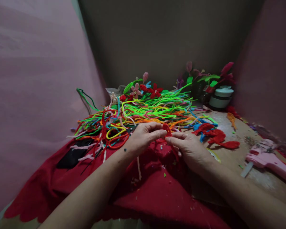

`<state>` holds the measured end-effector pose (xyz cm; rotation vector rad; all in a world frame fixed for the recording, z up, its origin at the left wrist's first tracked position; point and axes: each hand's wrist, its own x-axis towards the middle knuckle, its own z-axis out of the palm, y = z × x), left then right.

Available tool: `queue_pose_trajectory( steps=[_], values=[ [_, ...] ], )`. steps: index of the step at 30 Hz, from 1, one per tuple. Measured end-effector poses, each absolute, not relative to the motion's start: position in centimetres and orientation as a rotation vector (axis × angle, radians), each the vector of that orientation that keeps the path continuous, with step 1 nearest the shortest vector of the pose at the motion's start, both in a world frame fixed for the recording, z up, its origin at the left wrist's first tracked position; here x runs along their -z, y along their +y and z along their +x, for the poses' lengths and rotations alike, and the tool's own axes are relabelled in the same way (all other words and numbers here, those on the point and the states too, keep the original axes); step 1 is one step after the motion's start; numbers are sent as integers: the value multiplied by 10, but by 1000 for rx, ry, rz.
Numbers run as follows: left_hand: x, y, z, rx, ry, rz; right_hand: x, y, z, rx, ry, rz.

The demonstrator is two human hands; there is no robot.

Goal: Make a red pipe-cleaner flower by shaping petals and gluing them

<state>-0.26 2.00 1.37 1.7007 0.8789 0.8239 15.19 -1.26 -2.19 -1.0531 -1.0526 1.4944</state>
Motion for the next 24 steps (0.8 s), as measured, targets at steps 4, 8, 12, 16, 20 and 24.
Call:
queue_pose_trajectory(
  steps=[4,8,12,16,20,24],
  values=[
    [-2,24,-3,-776,775,1516,21,-14,151,-1479,-1198,-1067],
    [0,22,0,-862,838,1512,22,-14,151,-1451,-1260,-1133],
    [1,16,5,-856,917,1710,26,-13,150,-1422,-1218,-1180],
    [9,11,9,-1206,902,2094,27,-13,149,-1494,-1129,-1167],
    [5,13,8,-1091,936,1915,26,-13,149,-1565,-1098,-1124],
    [-5,16,5,-947,890,1558,27,-13,150,-1682,-1062,-995]
  ],
)
